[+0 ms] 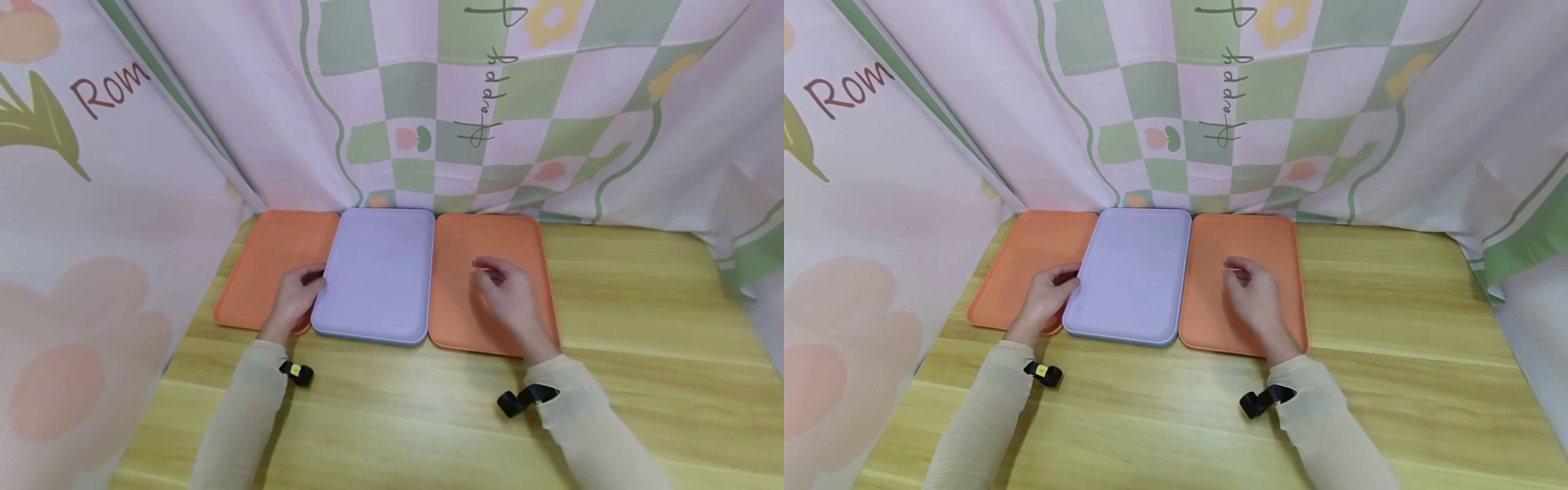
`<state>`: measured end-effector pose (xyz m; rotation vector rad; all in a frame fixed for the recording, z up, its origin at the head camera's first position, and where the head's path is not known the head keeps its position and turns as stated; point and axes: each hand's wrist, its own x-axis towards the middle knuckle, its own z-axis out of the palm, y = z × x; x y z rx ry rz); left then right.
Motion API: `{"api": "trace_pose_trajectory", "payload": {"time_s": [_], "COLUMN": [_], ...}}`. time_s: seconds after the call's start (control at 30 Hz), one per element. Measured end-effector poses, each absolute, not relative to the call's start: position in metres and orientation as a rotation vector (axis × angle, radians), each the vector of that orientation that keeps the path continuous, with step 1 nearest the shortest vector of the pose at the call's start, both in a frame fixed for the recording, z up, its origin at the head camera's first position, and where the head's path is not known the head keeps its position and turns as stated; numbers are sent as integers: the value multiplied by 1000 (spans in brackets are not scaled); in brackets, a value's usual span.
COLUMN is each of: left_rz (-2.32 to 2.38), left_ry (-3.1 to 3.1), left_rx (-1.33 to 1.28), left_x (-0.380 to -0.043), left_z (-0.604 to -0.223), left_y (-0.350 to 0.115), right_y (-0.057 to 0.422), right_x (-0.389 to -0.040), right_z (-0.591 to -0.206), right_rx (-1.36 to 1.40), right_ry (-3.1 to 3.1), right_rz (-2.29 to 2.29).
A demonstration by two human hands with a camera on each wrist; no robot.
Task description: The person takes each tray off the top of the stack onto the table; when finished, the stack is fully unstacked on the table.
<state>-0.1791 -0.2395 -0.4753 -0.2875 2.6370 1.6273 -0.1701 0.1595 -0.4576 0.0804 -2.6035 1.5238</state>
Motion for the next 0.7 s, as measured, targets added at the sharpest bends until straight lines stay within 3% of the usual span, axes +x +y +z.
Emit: {"api": "trace_pose_trajectory", "payload": {"time_s": [0.7], "left_rz": [1602], "left_ry": [2629], "left_rx": [-304], "left_x": [-180], "left_z": [-475], "left_y": [-240], "right_y": [109], "right_x": [-187], "right_z": [-467], "right_rx": [137], "right_ry": [-2646], "right_rz": [1634]}}
